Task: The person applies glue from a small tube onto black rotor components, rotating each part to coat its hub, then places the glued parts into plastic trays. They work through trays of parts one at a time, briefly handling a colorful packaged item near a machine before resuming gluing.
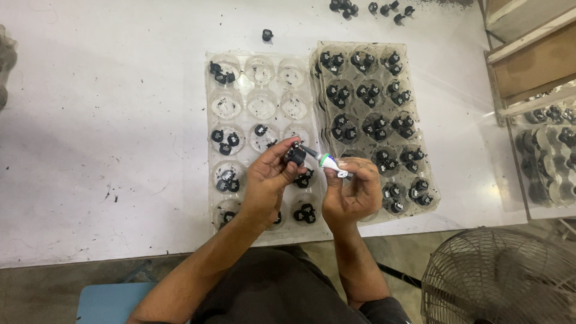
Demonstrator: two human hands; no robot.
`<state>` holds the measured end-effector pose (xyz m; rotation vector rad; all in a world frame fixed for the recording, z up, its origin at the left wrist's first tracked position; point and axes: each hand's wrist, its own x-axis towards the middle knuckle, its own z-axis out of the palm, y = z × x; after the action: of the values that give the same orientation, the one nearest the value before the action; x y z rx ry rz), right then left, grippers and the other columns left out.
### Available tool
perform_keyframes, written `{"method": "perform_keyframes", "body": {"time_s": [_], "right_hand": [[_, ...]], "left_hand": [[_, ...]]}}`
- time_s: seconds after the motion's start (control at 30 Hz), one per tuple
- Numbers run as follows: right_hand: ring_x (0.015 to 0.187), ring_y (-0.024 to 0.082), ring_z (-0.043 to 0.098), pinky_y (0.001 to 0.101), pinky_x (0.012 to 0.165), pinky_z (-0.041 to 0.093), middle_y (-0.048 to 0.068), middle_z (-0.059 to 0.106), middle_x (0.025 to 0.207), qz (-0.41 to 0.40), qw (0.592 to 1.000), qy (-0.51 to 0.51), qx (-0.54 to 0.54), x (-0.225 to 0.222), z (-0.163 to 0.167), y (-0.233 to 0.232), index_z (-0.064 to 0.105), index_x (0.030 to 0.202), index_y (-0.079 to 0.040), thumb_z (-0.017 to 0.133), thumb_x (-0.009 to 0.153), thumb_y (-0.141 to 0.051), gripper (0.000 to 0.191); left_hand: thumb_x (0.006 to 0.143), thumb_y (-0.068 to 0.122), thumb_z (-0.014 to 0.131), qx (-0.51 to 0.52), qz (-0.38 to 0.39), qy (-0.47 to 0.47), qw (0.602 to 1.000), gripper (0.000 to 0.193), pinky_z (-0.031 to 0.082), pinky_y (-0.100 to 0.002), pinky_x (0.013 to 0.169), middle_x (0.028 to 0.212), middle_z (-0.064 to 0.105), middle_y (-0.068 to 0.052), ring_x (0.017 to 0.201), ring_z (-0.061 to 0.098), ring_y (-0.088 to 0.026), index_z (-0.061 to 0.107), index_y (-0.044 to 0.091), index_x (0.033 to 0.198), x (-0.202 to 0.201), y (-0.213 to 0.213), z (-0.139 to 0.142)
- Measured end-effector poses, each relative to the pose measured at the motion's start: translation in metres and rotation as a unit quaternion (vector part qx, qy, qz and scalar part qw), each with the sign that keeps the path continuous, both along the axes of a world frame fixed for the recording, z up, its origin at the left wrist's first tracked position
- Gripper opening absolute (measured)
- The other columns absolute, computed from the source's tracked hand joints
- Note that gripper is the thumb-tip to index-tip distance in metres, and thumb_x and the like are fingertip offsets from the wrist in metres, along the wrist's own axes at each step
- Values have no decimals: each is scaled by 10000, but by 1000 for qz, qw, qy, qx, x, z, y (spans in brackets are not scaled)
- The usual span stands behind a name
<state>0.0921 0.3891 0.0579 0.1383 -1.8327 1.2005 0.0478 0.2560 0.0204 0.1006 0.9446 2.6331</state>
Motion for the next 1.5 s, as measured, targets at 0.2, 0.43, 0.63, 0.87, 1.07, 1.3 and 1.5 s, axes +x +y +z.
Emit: {"method": "perform_keyframes", "body": {"time_s": [0.2,0.43,0.63,0.87,1.07,1.3,1.5], "right_hand": [[1011,190,639,299,922,566,88,610,1016,17,1000,11,-1,1,-3,6,562,1059,10,721,904,134,254],[994,185,642,278,901,559,90,619,1005,22,1000,-1,-5,-1,-9,8,581,1025,15,709,869,210,281],[998,176,640,273,893,558,94,621,1023,35,999,-21,-29,1,-14,12,589,1031,19,714,871,215,281],[982,151,643,235,813,528,83,643,1029,22,999,-41,3,1,-13,14,611,1026,13,747,874,173,259],[886,112,577,220,759,486,87,634,1041,0,996,-81,-32,1,-20,23,635,1044,13,790,875,124,255],[998,130,610,223,836,533,72,609,1090,10,994,-53,-95,22,-29,50,603,1104,12,750,936,112,245],[1039,146,616,261,919,545,87,609,1125,12,985,-108,-131,31,-48,66,596,1118,11,761,914,117,283]], "left_hand": [[1011,108,664,16,-56,4,998,452,548,-301,907,1044,701,-70,949,660,-143,569,-60,1419,7,-2,-5],[1031,163,653,30,-66,5,997,448,559,-329,934,1079,720,-86,963,682,-163,572,-86,1394,6,0,-10],[1048,163,617,34,-78,-15,996,424,558,-339,936,1097,721,-107,962,685,-176,569,-64,1403,6,-4,-9],[1063,184,579,43,-86,-19,995,416,552,-357,964,1133,718,-102,1007,682,-173,559,-54,1404,4,-7,-6],[978,97,659,14,-25,-66,997,399,593,-367,908,1117,736,-124,980,707,-200,608,-44,1348,-11,0,-43],[815,-24,819,-381,147,2,913,436,629,-276,830,1086,756,-136,947,733,-181,687,8,1229,-100,-29,-144],[707,268,875,-647,91,87,752,409,579,-332,717,860,774,-73,770,750,-198,769,64,1045,-110,-25,-192]]}}
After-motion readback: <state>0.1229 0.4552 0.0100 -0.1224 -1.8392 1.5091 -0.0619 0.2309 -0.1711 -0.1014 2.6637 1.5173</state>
